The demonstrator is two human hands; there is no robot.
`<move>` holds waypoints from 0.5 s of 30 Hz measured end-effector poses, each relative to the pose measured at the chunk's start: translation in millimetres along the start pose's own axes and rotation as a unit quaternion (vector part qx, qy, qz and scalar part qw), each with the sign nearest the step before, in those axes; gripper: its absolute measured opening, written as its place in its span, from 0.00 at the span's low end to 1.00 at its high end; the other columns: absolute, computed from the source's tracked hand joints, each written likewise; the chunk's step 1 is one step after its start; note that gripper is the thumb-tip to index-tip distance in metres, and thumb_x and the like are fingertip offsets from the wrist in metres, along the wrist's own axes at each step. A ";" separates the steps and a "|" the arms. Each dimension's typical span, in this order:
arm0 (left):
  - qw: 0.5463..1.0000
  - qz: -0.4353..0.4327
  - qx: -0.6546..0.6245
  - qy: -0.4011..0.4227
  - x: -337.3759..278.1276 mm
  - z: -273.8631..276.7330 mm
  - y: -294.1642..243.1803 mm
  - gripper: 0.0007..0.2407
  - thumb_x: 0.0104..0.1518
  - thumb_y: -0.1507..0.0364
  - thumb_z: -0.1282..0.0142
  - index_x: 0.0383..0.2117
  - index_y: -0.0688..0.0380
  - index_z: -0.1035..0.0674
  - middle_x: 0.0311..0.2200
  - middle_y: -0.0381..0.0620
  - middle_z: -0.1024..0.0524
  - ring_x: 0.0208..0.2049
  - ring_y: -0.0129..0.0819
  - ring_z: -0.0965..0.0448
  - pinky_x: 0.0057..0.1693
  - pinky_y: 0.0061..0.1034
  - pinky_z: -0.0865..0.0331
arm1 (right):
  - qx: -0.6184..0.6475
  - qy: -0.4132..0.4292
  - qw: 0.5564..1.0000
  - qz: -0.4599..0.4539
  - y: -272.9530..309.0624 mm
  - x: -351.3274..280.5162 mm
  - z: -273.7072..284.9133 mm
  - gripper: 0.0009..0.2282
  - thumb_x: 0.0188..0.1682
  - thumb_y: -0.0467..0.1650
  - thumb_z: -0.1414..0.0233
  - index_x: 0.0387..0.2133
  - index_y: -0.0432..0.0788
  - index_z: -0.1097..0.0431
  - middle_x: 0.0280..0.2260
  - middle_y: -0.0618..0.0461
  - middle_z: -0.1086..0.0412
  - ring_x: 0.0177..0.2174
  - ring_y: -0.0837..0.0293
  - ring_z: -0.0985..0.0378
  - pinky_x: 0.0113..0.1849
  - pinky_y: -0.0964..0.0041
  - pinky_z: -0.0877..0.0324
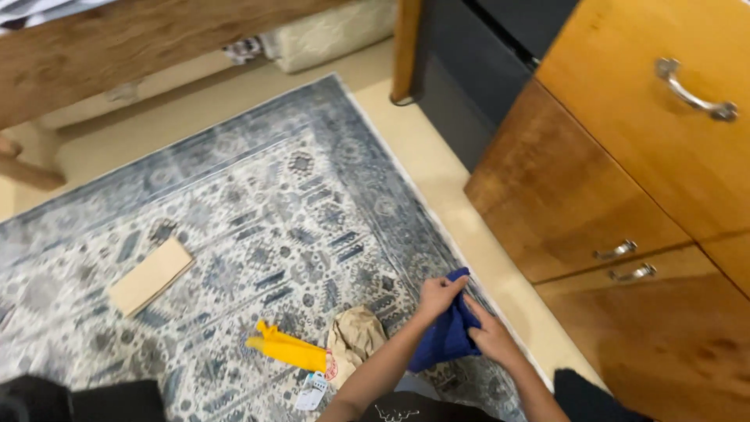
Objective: Organizing clothes hangers and folding a towel in a bedroom area.
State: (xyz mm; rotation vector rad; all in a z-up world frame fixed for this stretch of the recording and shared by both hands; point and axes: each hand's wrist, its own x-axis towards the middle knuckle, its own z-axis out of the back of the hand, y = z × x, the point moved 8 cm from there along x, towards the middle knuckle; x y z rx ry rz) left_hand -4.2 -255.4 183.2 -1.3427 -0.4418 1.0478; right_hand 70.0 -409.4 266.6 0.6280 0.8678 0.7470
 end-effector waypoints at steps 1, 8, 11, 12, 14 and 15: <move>1.000 -0.002 0.004 0.011 1.8 -7.7 -4.1 0.23 0.49 0.50 0.34 0.16 0.61 0.18 0.15 0.49 0.22 0.19 0.28 0.23 0.31 0.30 0.28 | 0.006 -0.008 1.000 -0.006 -9.0 -6.2 8.0 0.36 0.37 0.24 0.50 0.66 0.56 0.43 0.52 0.41 0.26 0.49 0.47 0.19 0.50 0.59 0.29; 0.983 -0.110 0.088 0.121 -53.2 -73.8 -51.7 0.24 0.43 0.49 0.31 0.16 0.61 0.20 0.17 0.54 0.22 0.21 0.36 0.20 0.34 0.33 0.26 | -0.106 -0.081 0.989 -0.061 -33.7 -109.9 35.9 0.38 0.36 0.29 0.48 0.65 0.70 0.45 0.38 0.35 0.23 0.36 0.38 0.19 0.42 0.49 0.26; 0.961 -0.168 0.116 0.185 -95.1 -113.3 -54.0 0.23 0.41 0.50 0.31 0.18 0.61 0.21 0.19 0.55 0.21 0.23 0.39 0.19 0.35 0.34 0.25 | -0.112 -0.140 0.981 -0.076 -45.6 -170.5 44.6 0.37 0.36 0.29 0.49 0.64 0.72 0.44 0.38 0.37 0.23 0.35 0.37 0.20 0.41 0.47 0.26; 0.954 -0.187 0.110 0.208 -114.7 -128.5 -48.5 0.21 0.41 0.52 0.31 0.19 0.60 0.21 0.20 0.55 0.21 0.23 0.40 0.18 0.35 0.35 0.25 | -0.136 -0.125 0.975 -0.122 -55.5 -194.7 43.2 0.37 0.39 0.30 0.49 0.66 0.72 0.44 0.38 0.37 0.23 0.36 0.38 0.20 0.43 0.48 0.26; 0.938 -0.210 0.126 0.244 -153.6 -156.2 -38.9 0.19 0.42 0.54 0.32 0.20 0.60 0.21 0.20 0.56 0.21 0.23 0.42 0.18 0.35 0.36 0.25 | -0.084 -0.181 0.976 -0.091 -66.4 -245.4 44.4 0.37 0.37 0.28 0.50 0.65 0.69 0.42 0.42 0.39 0.24 0.36 0.38 0.20 0.42 0.48 0.26; 0.930 -0.234 0.129 0.252 -174.1 -171.6 -37.8 0.17 0.42 0.57 0.32 0.21 0.61 0.20 0.20 0.57 0.22 0.23 0.44 0.19 0.34 0.37 0.26 | -0.054 -0.229 0.971 -0.037 -66.3 -272.7 50.5 0.37 0.34 0.27 0.50 0.63 0.66 0.41 0.45 0.40 0.24 0.37 0.38 0.20 0.40 0.48 0.26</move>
